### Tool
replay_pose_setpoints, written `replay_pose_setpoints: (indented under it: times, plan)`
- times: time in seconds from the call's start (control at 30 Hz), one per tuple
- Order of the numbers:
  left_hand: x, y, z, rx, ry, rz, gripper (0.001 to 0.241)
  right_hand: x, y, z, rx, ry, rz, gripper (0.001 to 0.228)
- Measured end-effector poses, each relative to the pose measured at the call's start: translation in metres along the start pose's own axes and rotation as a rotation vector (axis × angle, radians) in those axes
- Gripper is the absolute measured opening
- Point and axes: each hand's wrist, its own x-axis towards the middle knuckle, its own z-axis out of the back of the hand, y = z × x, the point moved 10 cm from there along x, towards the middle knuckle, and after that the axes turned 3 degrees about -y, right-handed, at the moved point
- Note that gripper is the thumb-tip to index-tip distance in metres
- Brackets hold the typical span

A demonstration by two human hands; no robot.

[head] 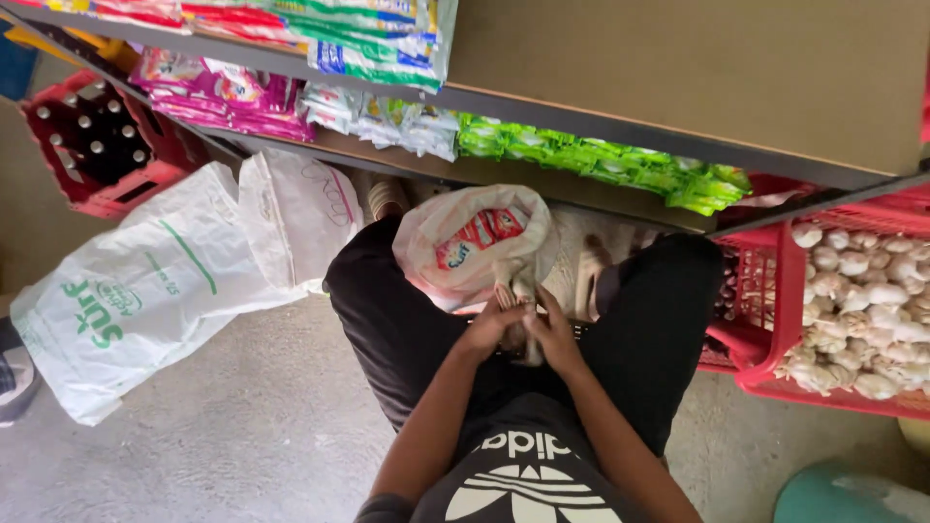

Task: The person wipes down individual detergent sachets with a cloth and stocks them on a retail shelf.

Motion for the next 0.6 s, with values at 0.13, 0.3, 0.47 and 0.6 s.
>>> replay_pose_setpoints:
  times: [0.13,0.3,0.47,0.6]
  plan:
    - [0.015,-0.012,-0.002,0.044,-0.070,0.008,0.065,0.009,0.033,-0.019,-0.259,0.053,0.180,0.085]
    - [-0.007,-0.030,0.009,0.029,-0.189,-0.002,0.069,0.003,0.011,-0.035,-0.489,0.117,0.162,0.087]
    - [-0.015,-0.046,0.022,0.041,-0.271,-0.072,0.062,-0.010,0.026,-0.064,-0.525,0.301,0.238,0.062]
    - [-0.017,-0.041,0.058,-0.060,-0.515,-0.050,0.043,0.010,0.010,-0.048,-0.157,0.344,-0.024,0.055]
